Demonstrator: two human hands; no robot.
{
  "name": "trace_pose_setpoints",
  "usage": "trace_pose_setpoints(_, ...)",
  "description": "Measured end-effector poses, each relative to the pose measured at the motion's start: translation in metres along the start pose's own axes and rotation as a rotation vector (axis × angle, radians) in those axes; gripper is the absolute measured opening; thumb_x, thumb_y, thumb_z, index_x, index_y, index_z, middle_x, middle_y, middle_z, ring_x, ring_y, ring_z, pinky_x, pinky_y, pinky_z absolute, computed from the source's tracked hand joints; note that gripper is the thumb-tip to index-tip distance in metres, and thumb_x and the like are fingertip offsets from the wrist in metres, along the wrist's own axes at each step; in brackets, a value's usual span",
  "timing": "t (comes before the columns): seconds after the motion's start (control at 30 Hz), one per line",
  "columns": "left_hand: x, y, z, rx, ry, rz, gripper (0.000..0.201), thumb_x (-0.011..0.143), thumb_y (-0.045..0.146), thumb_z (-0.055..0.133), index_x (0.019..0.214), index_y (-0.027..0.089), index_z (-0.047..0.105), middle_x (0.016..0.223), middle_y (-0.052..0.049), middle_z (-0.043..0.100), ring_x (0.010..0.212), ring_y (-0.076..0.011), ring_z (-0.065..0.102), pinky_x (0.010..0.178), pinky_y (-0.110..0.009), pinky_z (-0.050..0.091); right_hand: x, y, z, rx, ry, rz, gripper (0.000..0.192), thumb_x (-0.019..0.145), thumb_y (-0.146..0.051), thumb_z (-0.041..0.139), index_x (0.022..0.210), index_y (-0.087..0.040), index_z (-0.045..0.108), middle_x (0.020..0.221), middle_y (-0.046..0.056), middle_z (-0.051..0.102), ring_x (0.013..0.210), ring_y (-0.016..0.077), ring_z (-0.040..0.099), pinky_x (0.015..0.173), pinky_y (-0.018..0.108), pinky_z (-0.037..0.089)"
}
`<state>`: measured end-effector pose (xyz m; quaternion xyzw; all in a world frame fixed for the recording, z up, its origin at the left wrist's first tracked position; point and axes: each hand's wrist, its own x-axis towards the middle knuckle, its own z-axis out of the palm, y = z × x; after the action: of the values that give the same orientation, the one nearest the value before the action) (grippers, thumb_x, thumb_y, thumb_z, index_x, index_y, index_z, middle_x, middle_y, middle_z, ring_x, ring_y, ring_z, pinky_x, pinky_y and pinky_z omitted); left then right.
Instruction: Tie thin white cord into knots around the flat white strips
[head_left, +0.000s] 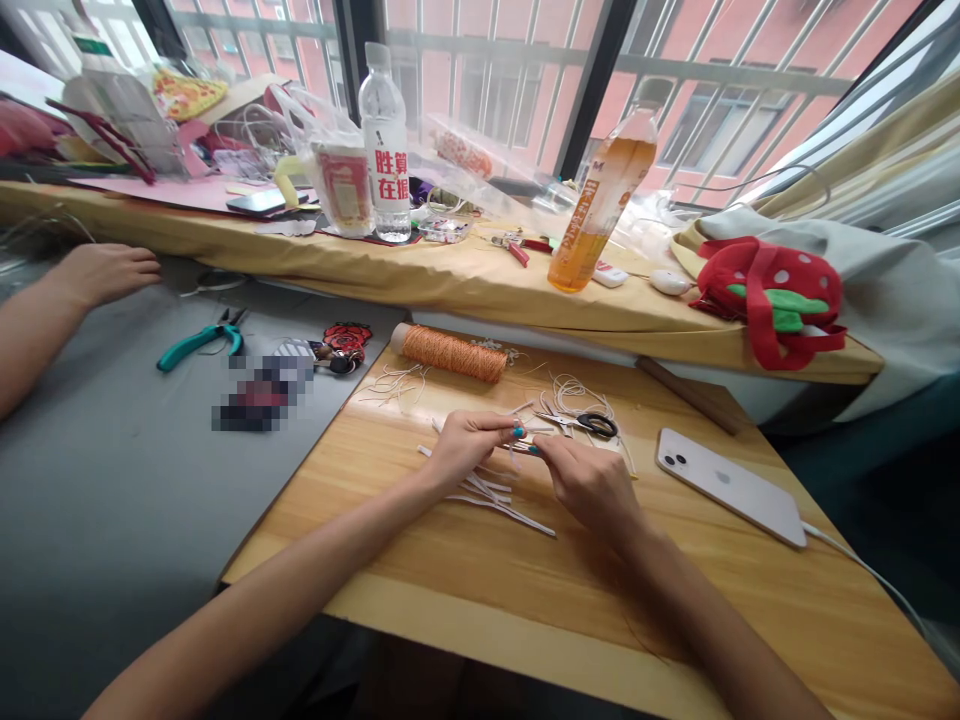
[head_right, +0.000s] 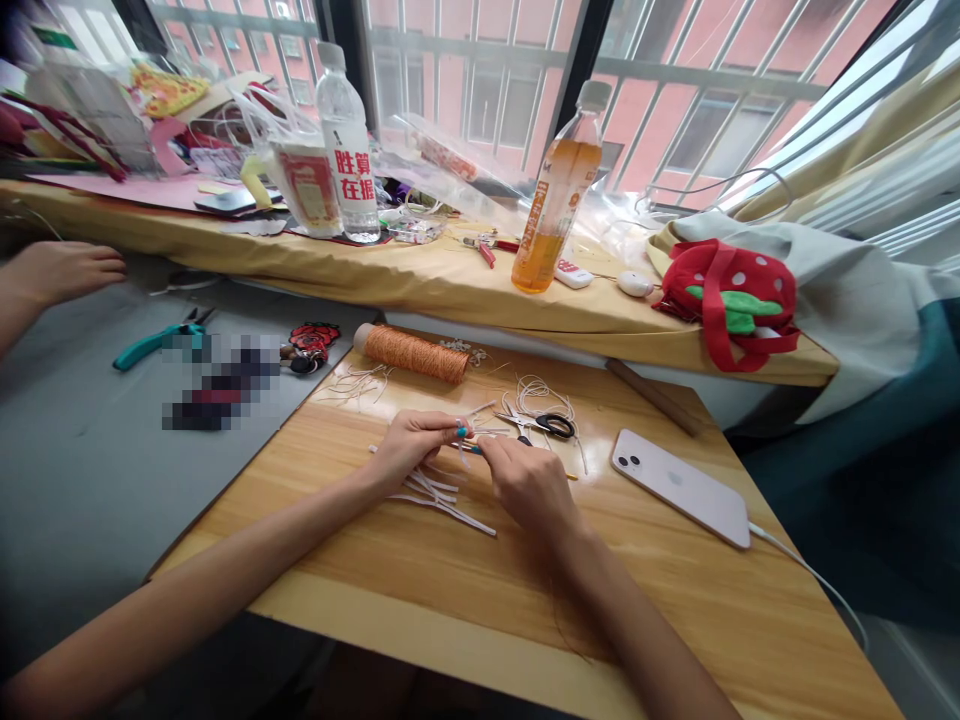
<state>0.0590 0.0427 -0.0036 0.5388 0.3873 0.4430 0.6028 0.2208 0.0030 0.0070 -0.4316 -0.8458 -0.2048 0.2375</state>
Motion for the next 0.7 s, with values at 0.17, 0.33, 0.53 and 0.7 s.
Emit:
trace_pose_setpoints(0.17,-0.002,0.0,-0.001,0.187,-0.048,0.282,0.012,0.068,0.019,0.059,0.073,0.016,0.069,0.075,-0.003,0.068,0.07,-0.0137,0.059,0.064,-0.022,0.044,0.009,-0.003,-0.01,0.347,-0.322,0.405,0.026,0.083,-0.025,0.037,0.068,-0.019,0.059,0.059,-0.001,0.061,0.054,0.0122,0.054,0.049,0.021,0.031)
trace_pose_setpoints(0.33,-0.003,0.0,-0.002,0.329,-0.087,0.389,0.013,0.07,0.02,0.058,0.076,0.017,0.069,0.075,-0.003,0.068,0.068,-0.0139,0.06,0.064,-0.022,0.045,0.016,-0.001,-0.019,0.584,-0.494,0.497,0.03,0.084,-0.031,0.033,0.071,-0.019,0.058,0.064,0.0,0.06,0.06,0.0136,0.054,0.05,0.021,0.034)
trace_pose_setpoints(0.53,0.001,0.0,-0.001,0.138,0.002,0.103,0.018,0.066,0.022,0.061,0.079,0.013,0.069,0.08,-0.005,0.068,0.075,-0.0174,0.061,0.069,-0.025,0.047,0.004,-0.003,-0.007,0.109,-0.146,0.18,0.015,0.083,-0.028,0.042,0.087,-0.016,0.051,0.075,0.003,0.059,0.056,0.0117,0.053,0.044,0.021,0.029)
trace_pose_setpoints(0.7,0.003,-0.003,-0.001,0.096,-0.014,0.074,0.02,0.065,0.022,0.061,0.081,0.013,0.068,0.083,-0.005,0.068,0.078,-0.0182,0.062,0.073,-0.027,0.048,0.003,0.0,-0.007,-0.178,0.016,-0.137,0.016,0.083,-0.011,0.041,0.081,-0.014,0.057,0.071,0.004,0.061,0.062,0.0123,0.053,0.057,0.023,0.032)
